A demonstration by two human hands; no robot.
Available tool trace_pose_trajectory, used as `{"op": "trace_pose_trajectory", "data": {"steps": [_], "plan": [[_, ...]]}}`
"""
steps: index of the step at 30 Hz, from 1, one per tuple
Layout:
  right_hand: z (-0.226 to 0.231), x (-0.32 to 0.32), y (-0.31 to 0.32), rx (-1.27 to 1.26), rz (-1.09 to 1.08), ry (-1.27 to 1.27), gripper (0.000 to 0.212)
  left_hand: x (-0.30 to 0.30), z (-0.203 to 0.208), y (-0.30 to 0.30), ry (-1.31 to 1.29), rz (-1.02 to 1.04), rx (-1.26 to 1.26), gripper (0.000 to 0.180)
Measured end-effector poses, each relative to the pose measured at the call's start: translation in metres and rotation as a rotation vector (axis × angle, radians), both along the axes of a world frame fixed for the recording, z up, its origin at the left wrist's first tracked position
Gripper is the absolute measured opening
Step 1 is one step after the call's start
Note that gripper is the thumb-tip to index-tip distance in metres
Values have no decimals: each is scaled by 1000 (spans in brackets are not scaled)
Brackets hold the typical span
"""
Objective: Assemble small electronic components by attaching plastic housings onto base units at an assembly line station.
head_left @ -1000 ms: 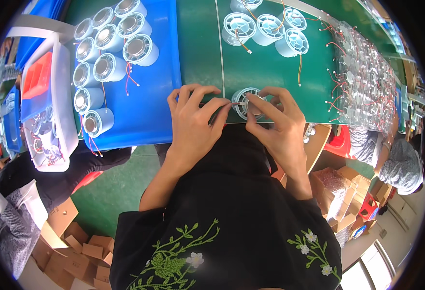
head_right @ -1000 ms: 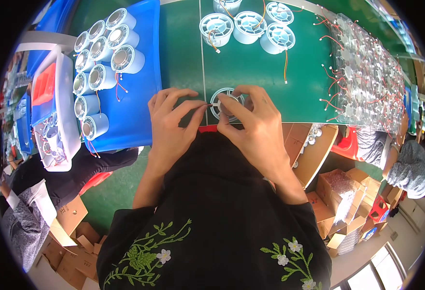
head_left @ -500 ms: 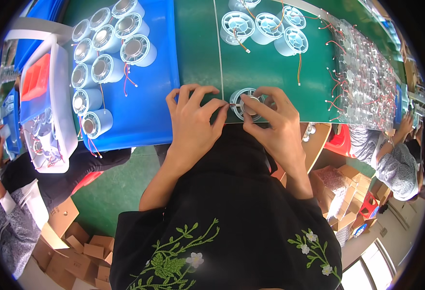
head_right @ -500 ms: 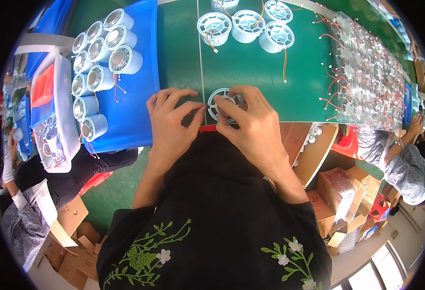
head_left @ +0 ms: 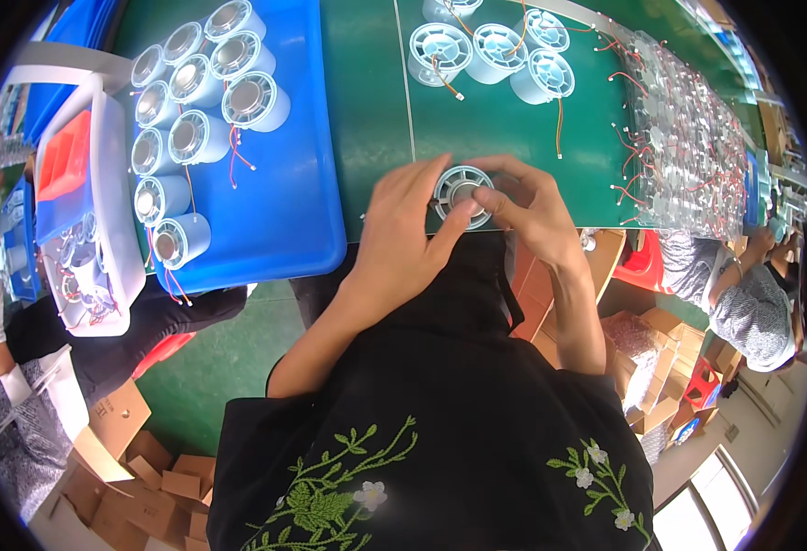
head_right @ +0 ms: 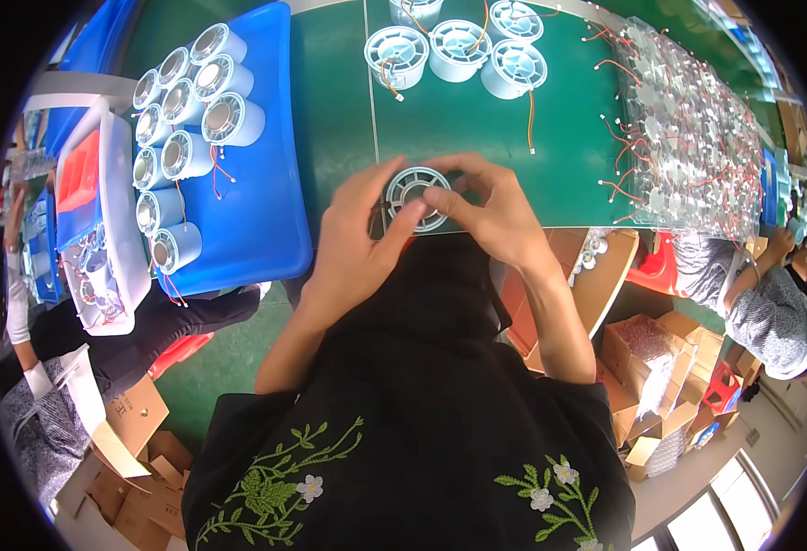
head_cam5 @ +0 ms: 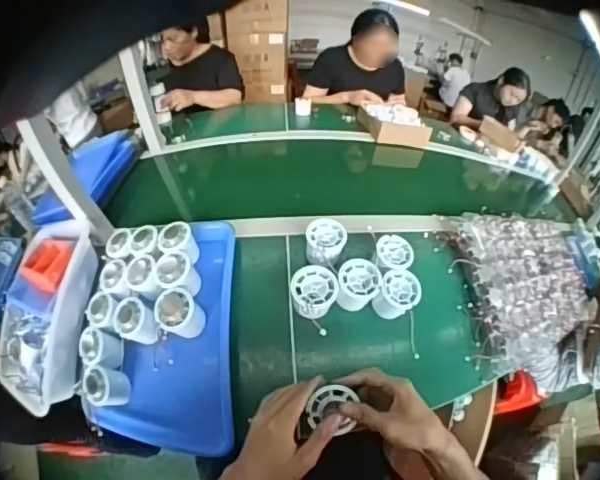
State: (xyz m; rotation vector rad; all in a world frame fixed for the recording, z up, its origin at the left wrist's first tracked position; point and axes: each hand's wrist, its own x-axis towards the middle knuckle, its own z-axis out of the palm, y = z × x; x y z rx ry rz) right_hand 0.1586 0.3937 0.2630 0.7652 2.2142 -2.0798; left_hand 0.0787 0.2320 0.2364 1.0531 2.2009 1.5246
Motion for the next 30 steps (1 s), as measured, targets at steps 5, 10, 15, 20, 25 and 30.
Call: {"op": "trace_pose_trajectory", "data": {"steps": [5,10,15,20,25,30], "plan": [[-4,-2,8,-126,99,-80,27,4,-10,9,-404,-49,67,43],[-2,-3,1,-116,79,-80,25,11,-17,10,-236,-43,87,49],[-5,4,-1,-150,73,-73,25,7,-12,4,-132,-116,52,57],[-8,0,-18,-147,14,123,25,-14,-4,-7,169,-145,-4,64],[-1,1,-40,-369,-85,359,23,-23,30,-49,102,155,81,61],[-13,2,-49,-140,25,254,20,-46,37,-100,125,534,-313,56]]}}
